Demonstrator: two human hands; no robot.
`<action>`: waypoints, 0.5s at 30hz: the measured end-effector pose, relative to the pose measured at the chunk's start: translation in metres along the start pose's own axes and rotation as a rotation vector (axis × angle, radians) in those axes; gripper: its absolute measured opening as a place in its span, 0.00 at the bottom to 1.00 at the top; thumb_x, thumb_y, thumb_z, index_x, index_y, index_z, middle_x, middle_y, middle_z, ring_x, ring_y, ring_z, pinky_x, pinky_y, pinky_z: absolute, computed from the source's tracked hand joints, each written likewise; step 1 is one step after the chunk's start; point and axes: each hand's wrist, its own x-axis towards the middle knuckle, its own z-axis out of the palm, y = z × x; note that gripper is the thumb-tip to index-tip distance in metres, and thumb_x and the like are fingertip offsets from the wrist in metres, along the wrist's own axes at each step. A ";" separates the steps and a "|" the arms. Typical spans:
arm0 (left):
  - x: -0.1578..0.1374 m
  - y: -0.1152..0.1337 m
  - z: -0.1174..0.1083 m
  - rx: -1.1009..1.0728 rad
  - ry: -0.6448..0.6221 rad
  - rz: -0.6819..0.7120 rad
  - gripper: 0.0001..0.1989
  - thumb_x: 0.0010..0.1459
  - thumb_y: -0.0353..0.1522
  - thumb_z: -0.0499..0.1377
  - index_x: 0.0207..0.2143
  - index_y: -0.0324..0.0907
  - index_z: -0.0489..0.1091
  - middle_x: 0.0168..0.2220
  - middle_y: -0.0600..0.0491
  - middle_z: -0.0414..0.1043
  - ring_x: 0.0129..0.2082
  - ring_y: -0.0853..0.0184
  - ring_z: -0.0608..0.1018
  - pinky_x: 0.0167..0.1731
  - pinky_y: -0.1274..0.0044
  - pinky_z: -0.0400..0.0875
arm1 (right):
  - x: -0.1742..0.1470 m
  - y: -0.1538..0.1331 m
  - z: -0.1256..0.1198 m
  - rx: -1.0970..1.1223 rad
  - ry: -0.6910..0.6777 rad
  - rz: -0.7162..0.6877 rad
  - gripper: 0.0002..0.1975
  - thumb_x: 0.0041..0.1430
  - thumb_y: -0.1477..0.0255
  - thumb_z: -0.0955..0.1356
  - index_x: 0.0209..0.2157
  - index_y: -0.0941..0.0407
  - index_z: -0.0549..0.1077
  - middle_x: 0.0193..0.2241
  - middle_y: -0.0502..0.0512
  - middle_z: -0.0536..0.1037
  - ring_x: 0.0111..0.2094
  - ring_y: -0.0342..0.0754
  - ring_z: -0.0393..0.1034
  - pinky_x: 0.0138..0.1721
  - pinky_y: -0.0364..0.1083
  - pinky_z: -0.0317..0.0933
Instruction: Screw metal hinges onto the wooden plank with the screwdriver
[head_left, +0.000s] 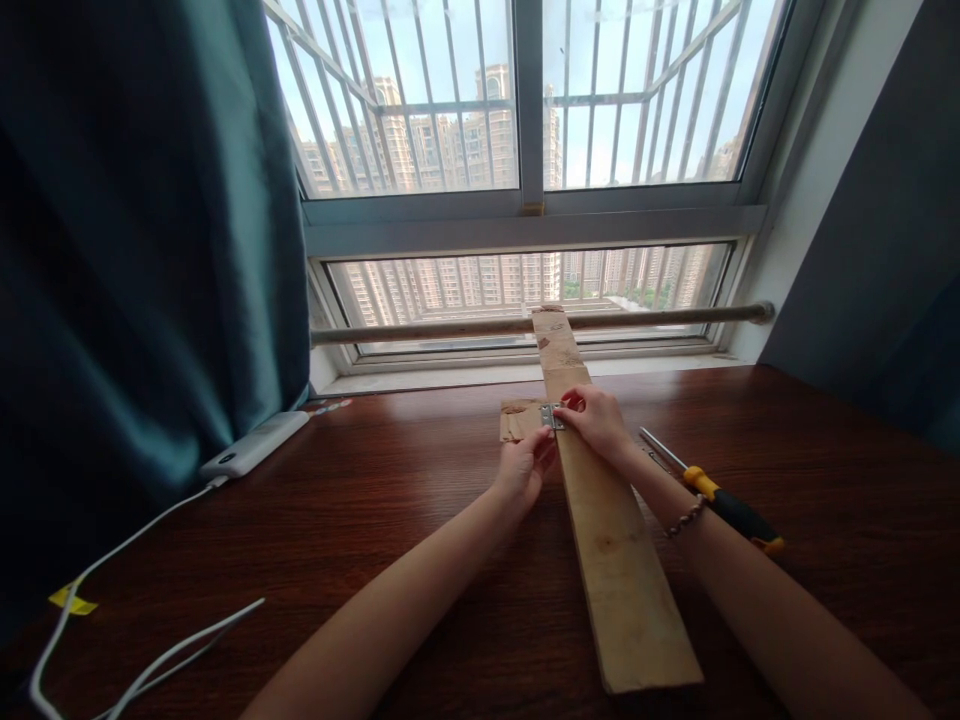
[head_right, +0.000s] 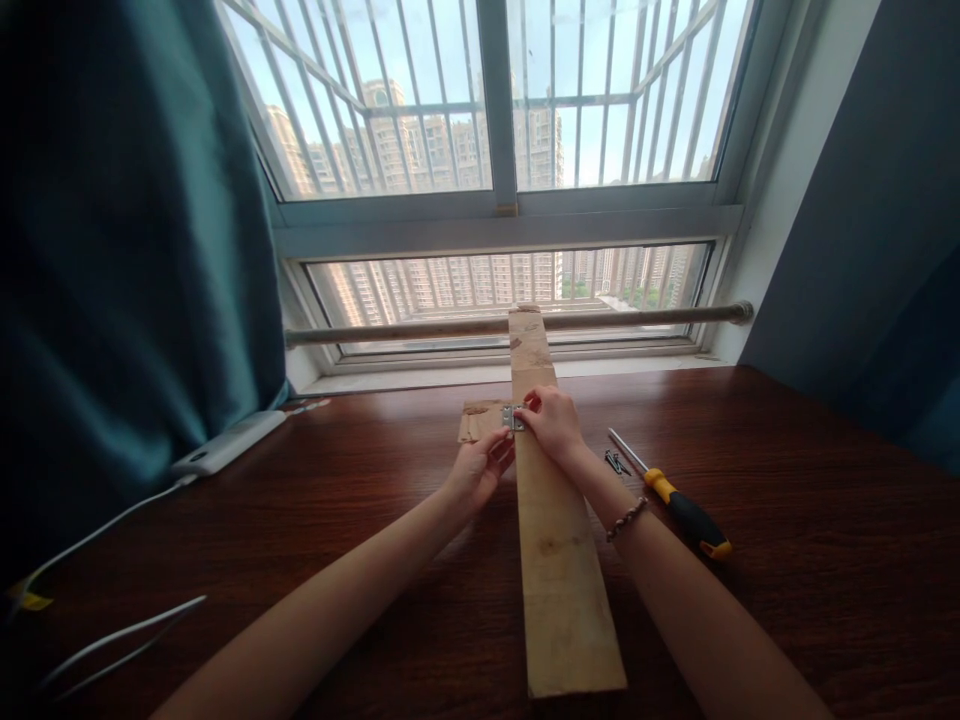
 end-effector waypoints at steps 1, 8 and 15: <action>0.000 0.000 0.000 0.001 0.004 0.004 0.09 0.44 0.20 0.61 0.29 0.37 0.68 0.27 0.53 0.74 0.26 0.71 0.75 0.29 0.79 0.67 | 0.000 0.000 0.001 -0.002 0.000 -0.001 0.10 0.47 0.67 0.71 0.31 0.57 0.73 0.26 0.51 0.75 0.27 0.43 0.67 0.30 0.41 0.58; -0.002 0.000 0.003 0.019 0.042 0.005 0.08 0.44 0.20 0.61 0.29 0.36 0.69 0.26 0.53 0.74 0.25 0.72 0.75 0.28 0.80 0.67 | 0.003 -0.011 -0.015 0.083 -0.027 -0.005 0.09 0.48 0.69 0.70 0.32 0.57 0.74 0.26 0.52 0.76 0.25 0.43 0.68 0.29 0.41 0.60; -0.004 0.002 0.007 0.028 0.091 -0.001 0.08 0.46 0.19 0.59 0.27 0.37 0.67 0.23 0.54 0.73 0.23 0.73 0.74 0.25 0.81 0.67 | 0.001 0.013 -0.088 -0.151 -0.234 0.102 0.03 0.44 0.73 0.70 0.20 0.57 0.76 0.16 0.50 0.74 0.19 0.42 0.66 0.22 0.40 0.55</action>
